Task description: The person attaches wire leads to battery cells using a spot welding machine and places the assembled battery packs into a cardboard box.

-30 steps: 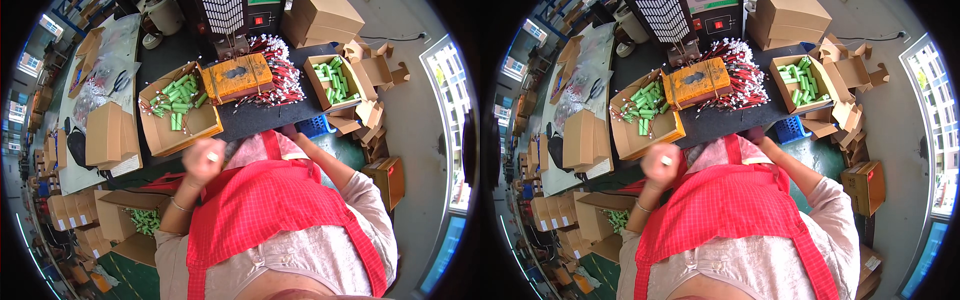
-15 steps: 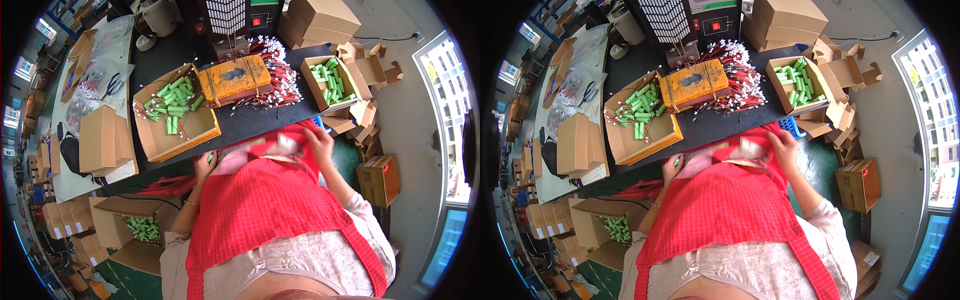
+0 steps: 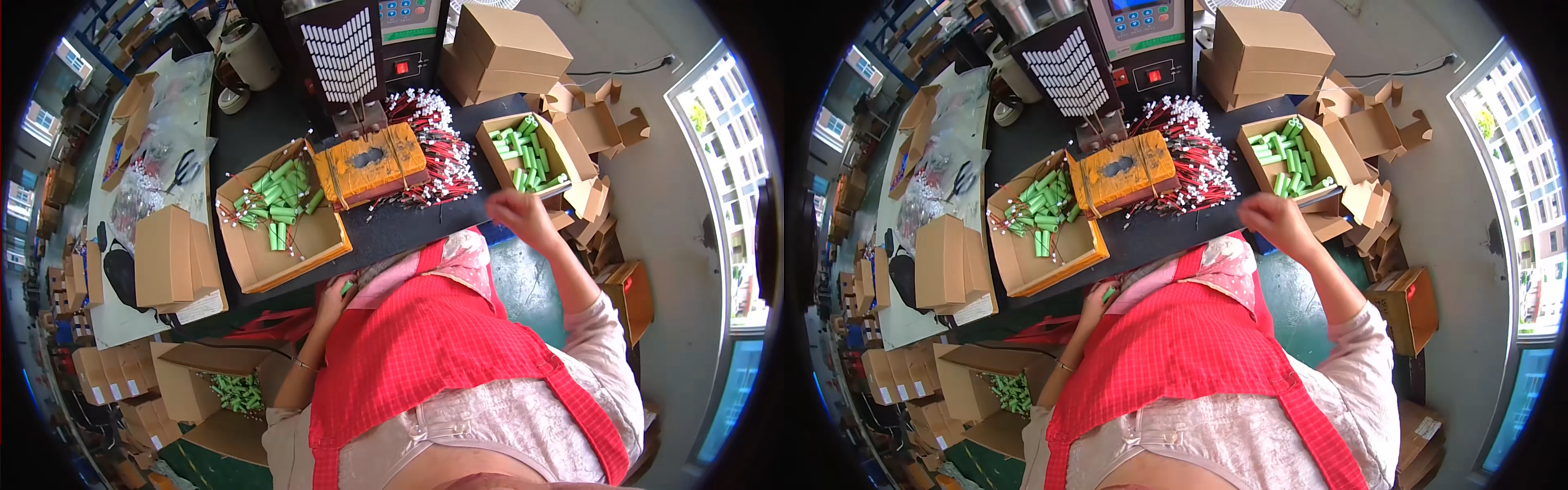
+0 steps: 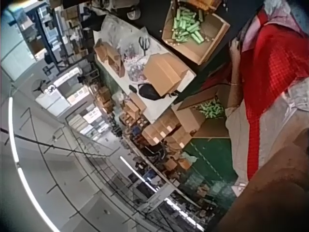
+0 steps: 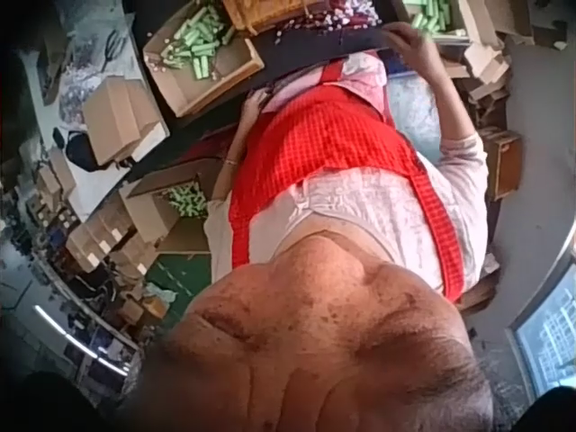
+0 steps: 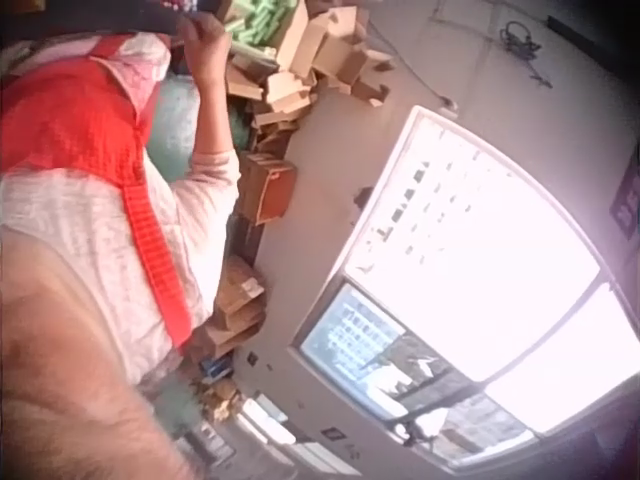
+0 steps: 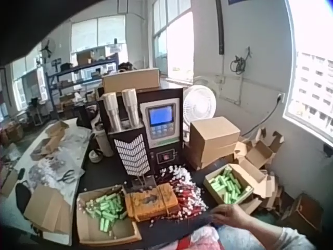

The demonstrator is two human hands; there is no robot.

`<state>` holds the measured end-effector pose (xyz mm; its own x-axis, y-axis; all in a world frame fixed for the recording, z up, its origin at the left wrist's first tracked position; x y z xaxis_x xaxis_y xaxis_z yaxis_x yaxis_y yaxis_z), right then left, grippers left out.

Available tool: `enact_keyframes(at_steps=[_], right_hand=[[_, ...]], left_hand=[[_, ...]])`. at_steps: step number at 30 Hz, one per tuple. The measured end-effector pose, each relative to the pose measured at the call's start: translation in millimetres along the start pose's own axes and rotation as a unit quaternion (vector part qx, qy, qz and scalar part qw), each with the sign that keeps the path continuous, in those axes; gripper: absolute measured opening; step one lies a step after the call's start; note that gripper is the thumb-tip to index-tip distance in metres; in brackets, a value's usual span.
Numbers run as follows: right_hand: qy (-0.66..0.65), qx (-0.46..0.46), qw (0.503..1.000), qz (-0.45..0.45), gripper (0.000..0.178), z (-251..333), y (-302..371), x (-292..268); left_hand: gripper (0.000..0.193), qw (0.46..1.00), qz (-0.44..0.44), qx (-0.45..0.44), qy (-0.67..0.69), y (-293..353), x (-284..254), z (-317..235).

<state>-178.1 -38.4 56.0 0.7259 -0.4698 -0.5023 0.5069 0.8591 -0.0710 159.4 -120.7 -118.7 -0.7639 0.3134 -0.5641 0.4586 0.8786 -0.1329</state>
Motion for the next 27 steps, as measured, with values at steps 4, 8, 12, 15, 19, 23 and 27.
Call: enact_keyframes(at_steps=[4, 8, 12, 15, 19, 23, 27], right_hand=[[0.076, -0.265, 0.957, -0.085, 0.007, 75, -59, 7], [0.111, -0.28, 0.953, -0.039, 0.016, 68, -111, 23], [0.147, -0.318, 0.935, 0.049, 0.017, 60, -127, 46], [0.15, -0.341, 0.925, 0.081, 0.012, 57, -132, 52], [0.031, -0.17, 0.984, 0.041, 0.009, 56, -155, 26], [-0.236, -0.102, 0.965, 0.048, 0.016, 76, -169, 9], [-0.181, -0.03, 0.974, 0.131, 0.015, 57, -166, 43]], left_hand=[[0.034, 0.996, 0.076, -0.047, -0.01, 9, -3, -10], [0.034, 0.992, 0.107, -0.072, -0.013, 15, 3, -7], [0.032, 0.993, -0.11, -0.014, -0.051, 12, -22, -24], [0.035, 0.954, -0.232, -0.064, -0.179, 19, -47, 17], [0.034, 0.96, -0.161, -0.135, -0.184, 28, -37, 45], [0.025, 0.942, -0.157, -0.15, -0.254, 28, -64, 76], [0.023, 0.938, -0.173, -0.126, -0.272, 41, -103, 81]])
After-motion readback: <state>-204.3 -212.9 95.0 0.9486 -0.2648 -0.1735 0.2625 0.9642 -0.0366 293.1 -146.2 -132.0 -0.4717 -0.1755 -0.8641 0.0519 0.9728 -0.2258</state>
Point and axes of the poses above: each hand's wrist, its own y-axis away from the middle knuckle, its own x-axis out of the palm, z = x × y, the point moved 10 cm from there along -y, towards the middle knuckle, and after that the axes turned 15 degrees about -z, right-handed, at the moved point
